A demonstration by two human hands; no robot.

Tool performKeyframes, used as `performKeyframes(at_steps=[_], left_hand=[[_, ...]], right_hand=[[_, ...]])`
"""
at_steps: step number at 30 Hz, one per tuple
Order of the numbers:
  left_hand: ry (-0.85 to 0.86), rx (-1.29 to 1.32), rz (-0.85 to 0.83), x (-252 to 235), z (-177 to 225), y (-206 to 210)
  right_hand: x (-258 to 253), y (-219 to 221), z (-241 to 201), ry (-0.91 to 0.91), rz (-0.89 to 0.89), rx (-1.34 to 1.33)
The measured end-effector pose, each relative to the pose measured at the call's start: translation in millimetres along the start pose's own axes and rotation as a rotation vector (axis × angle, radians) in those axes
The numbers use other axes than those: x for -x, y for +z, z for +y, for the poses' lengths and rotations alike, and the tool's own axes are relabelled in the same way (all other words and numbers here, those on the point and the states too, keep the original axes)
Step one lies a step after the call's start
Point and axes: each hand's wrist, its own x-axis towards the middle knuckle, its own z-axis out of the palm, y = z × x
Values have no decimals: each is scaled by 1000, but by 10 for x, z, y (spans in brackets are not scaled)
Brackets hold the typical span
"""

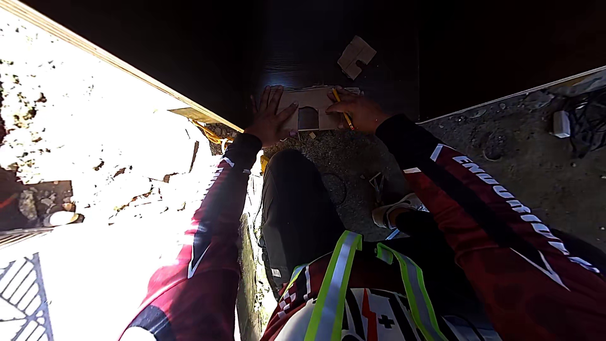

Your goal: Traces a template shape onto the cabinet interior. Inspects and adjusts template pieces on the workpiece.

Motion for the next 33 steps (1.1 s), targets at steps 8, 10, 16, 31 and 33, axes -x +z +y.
performKeyframes(at_steps=[8, 10, 16, 31, 33], left_hand=[[-6, 14, 1, 7, -5, 1], [-8, 23, -2, 10, -10, -10], [4, 32, 3, 5, -16, 2], [-2, 14, -7, 3, 4, -7], [-13, 9, -11, 12, 14, -21]], right_hand=[[12, -18, -49, 24, -14, -1], [6, -26, -47, 21, -20, -4], [10, -26, -36, 22, -21, -1], [-160, 214, -658, -48, 452, -666], [-279, 326, -718, -32, 454, -729]])
